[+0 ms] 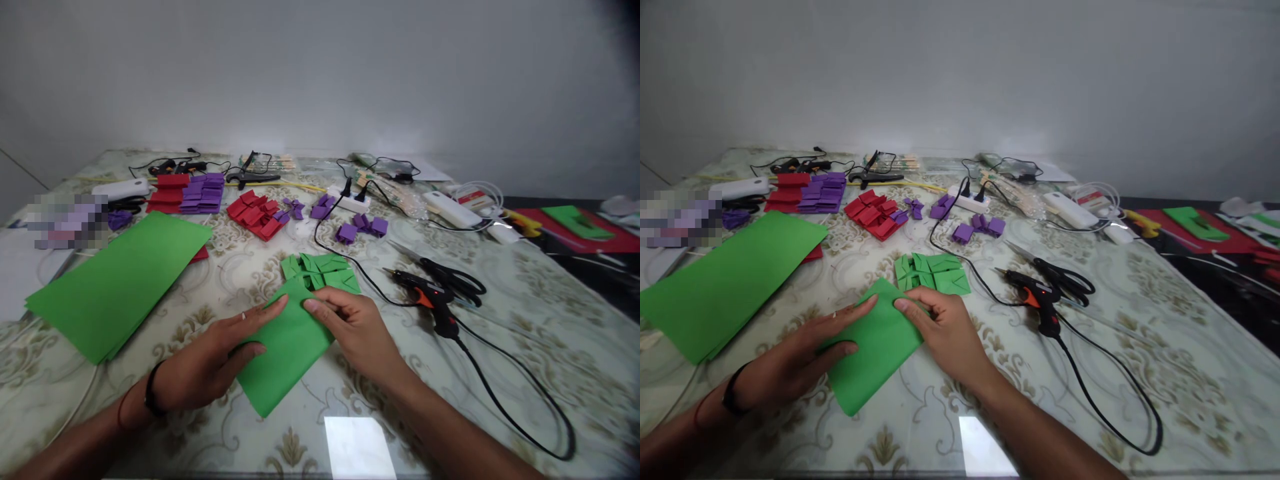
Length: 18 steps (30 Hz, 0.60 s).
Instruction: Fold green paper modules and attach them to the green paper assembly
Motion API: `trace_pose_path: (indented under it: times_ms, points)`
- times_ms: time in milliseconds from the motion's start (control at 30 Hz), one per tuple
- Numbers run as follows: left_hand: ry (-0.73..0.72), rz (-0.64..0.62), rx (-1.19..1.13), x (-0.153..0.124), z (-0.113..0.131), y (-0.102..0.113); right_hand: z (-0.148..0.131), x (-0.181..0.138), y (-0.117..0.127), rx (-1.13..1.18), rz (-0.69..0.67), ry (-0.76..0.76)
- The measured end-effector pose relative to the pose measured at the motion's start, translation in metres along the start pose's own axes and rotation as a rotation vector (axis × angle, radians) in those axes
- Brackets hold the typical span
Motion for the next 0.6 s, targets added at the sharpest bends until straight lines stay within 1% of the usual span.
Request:
trace_pose_path:
  times_ms: [67, 167, 300, 600]
  points:
    - [-0.006, 0.011, -0.002, -0.001, 0.000, 0.001, 0.001, 0.001, 0.002, 0.014, 0.023, -0.006]
    - [0.016, 0.103, 0.028, -0.003, -0.005, 0.008, 0.009, 0.002, 0.004, 0.082, 0.056, -0.054]
    - [0.026, 0.207, 0.086, -0.005, -0.009, 0.016, 0.021, 0.005, 0.000, 0.214, 0.027, -0.106]
    - [0.048, 0.242, 0.020, -0.003, -0.015, 0.018, 0.015, 0.005, 0.006, 0.171, 0.080, -0.061]
Point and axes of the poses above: each hand's wrist, its own x-axis towards the middle knuckle, its own y-axis out of the back of the hand, z = x × y, the point moved 9 cm from there along x, towards the middle knuckle, and after that the axes turned 5 degrees about -x, right-handed, at the moved point
